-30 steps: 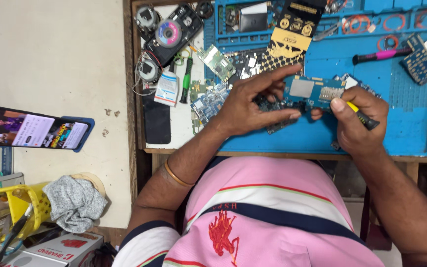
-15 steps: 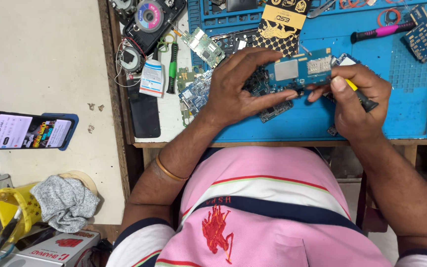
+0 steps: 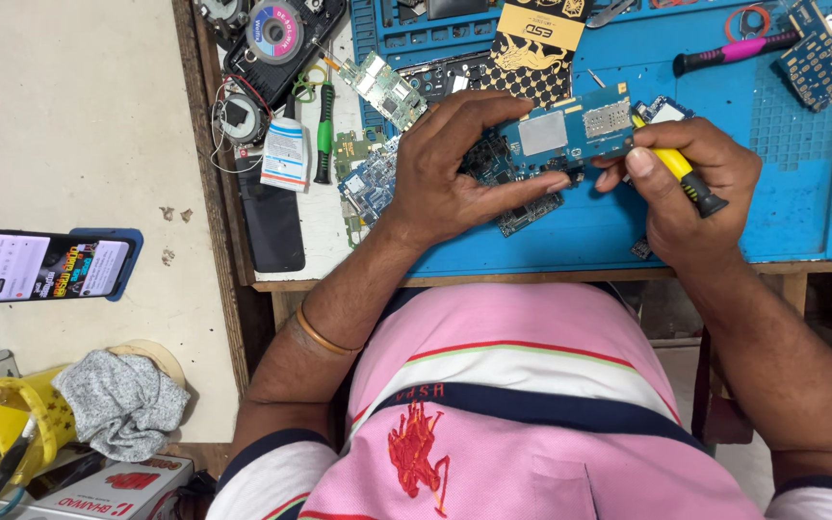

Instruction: The person holds a blue circuit board on a repair mat and uses a yellow-handled screwdriver to unscrew and pry components from it, repositioning the board repeatedly to work on different edges. They set the board down and pick it back up while continuing to work on it with the screwdriver.

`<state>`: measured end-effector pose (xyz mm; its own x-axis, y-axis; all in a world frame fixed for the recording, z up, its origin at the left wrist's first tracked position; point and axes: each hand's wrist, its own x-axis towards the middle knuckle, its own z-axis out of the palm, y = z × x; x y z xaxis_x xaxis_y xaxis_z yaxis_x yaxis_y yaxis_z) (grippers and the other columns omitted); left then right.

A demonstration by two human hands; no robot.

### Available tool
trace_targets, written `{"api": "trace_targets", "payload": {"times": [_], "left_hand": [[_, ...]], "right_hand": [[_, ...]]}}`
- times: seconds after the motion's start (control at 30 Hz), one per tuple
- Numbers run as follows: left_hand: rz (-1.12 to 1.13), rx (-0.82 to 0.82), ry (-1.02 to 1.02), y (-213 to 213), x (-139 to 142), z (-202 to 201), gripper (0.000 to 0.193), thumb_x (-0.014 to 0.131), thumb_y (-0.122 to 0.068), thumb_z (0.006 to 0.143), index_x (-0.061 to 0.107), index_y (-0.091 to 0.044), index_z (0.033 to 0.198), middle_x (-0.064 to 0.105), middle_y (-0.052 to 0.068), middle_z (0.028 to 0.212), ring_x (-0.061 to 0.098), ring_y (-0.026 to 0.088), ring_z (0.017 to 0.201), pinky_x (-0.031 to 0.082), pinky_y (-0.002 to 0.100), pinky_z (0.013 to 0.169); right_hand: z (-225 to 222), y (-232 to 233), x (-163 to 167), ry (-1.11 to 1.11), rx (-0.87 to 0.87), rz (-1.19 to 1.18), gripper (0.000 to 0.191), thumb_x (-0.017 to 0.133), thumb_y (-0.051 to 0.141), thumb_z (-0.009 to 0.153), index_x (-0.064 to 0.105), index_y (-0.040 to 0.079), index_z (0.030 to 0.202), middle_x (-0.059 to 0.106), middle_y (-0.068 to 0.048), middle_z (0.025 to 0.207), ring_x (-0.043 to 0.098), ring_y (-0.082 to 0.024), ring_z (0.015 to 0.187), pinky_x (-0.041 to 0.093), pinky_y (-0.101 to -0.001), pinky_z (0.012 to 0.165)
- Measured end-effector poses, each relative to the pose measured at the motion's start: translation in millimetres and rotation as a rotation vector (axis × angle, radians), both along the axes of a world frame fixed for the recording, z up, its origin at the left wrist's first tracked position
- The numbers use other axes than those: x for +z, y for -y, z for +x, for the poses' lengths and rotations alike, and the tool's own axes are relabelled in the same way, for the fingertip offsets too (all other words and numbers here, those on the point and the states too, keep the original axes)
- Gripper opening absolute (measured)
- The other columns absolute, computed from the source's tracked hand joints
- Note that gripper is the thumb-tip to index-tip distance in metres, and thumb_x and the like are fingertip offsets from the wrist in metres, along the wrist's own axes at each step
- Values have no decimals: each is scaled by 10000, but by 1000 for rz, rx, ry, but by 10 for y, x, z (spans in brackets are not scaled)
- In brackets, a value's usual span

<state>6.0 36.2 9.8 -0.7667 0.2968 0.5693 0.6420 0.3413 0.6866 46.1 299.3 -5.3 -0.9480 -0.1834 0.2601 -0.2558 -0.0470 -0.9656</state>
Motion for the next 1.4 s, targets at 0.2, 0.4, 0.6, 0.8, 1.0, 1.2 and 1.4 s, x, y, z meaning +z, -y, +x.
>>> {"api": "trace_targets", "payload": {"times": [0.2,0.4,0.6,0.8,1.0,1.2,1.4], "left_hand": [[-32,19,-44,-6,-41,12,643,993,-394,790,630,-98,1230,711,80,1164,728,226,1096,629,344,931],[-60,31,-126,-25,-73,16,608,1004,-389,800,629,-113,1189,715,59,1116,722,189,1060,614,317,881],[-74,37,-220,-38,-75,20,583,1000,-361,807,622,-129,1185,706,50,1104,714,192,1059,604,324,880],[-51,3,-250,-50,-90,20,588,1001,-336,831,600,-130,1209,696,49,1097,713,195,1060,606,322,867],[-59,6,-260,-52,-99,23,590,1003,-339,829,597,-134,1206,695,48,1087,714,191,1048,606,323,852],[-65,7,-265,-53,-93,13,586,1003,-351,824,610,-126,1196,700,53,1091,715,194,1043,603,321,851],[-65,29,-206,-41,-86,25,594,998,-377,809,620,-113,1183,708,49,1091,717,191,1047,606,323,890]], "right_hand": [[6,7,15,10,14,-17,148,623,95,1150,618,-52,1169,725,-197,1080,721,-175,889,613,-297,828],[-17,9,12,-12,14,23,131,647,71,1138,625,-57,1155,726,-192,1073,723,-164,893,613,-287,825],[-36,7,12,-28,10,58,143,644,70,1124,639,-69,1158,724,-181,1034,734,-171,865,613,-276,789],[-29,-2,-10,-27,15,39,128,653,60,1126,638,-67,1132,727,-185,1021,738,-171,869,620,-276,790],[-33,-8,-37,-24,7,40,114,659,49,1125,642,-64,1123,734,-178,1008,745,-170,880,627,-273,780],[-23,-4,-24,-21,10,39,125,663,63,1129,643,-60,1118,733,-175,1008,739,-164,873,623,-273,786],[-10,13,16,11,27,5,137,649,71,1133,647,-63,1161,731,-191,1054,730,-165,870,614,-279,802]]}}
